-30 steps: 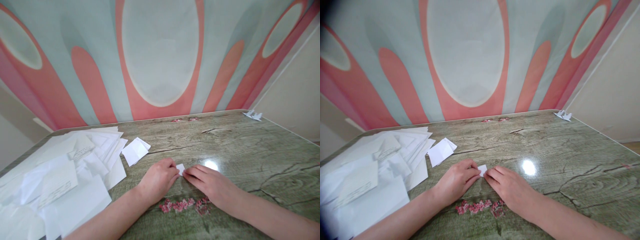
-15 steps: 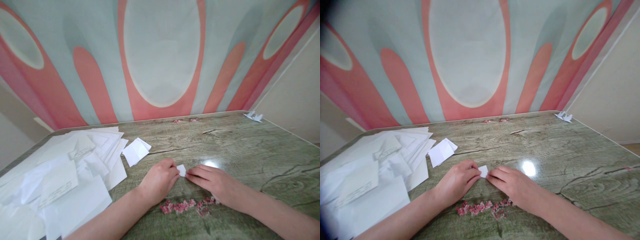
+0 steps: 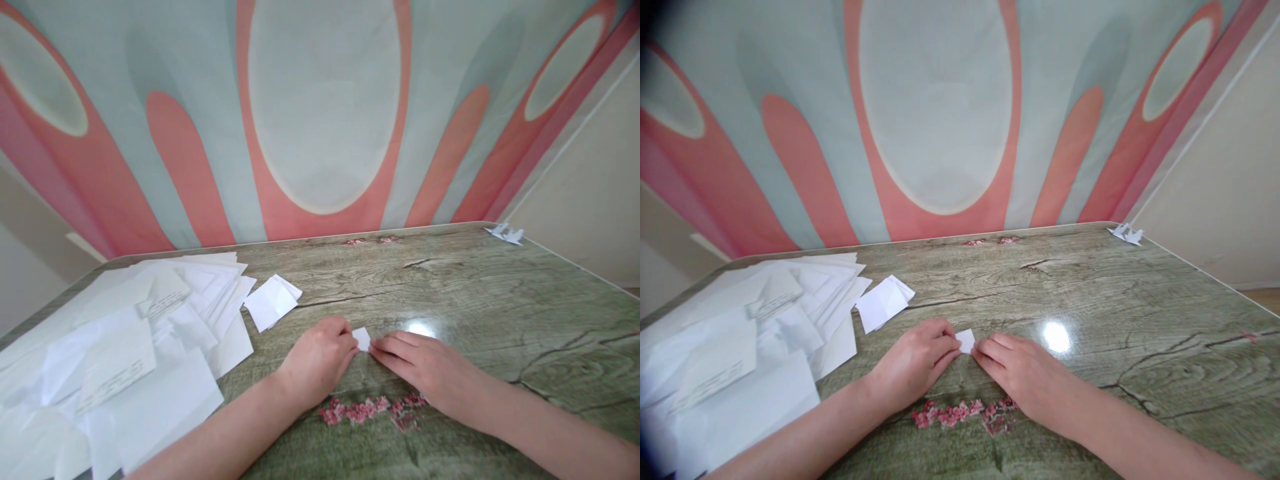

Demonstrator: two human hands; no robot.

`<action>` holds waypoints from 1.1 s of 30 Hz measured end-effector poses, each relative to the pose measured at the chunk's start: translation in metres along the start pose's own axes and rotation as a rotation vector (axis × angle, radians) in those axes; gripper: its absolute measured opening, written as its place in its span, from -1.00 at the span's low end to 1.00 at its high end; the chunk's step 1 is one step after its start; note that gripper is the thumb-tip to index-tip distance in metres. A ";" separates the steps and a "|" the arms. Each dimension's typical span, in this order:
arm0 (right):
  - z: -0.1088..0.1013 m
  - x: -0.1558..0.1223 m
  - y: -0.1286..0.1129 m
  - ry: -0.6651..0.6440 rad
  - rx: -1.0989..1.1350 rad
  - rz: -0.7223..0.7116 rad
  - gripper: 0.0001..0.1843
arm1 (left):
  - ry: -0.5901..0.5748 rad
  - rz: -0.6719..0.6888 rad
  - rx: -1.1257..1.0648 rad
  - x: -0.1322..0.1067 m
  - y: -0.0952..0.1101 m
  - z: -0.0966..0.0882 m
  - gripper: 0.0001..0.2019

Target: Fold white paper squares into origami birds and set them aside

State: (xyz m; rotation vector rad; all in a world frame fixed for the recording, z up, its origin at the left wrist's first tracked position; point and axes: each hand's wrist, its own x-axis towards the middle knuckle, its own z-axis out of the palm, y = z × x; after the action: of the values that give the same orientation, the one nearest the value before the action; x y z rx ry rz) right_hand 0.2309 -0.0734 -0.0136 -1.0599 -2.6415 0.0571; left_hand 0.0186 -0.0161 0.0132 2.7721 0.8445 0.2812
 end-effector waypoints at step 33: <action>-0.002 0.000 -0.004 -0.019 -0.061 0.008 -0.64 | -0.035 0.017 0.102 -0.003 0.003 0.002 -0.78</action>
State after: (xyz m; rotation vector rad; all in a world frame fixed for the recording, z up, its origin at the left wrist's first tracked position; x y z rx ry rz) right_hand 0.2285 -0.0765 -0.0112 -1.0949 -2.6719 -0.0113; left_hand 0.0186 -0.0205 0.0118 2.8710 0.8493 0.1964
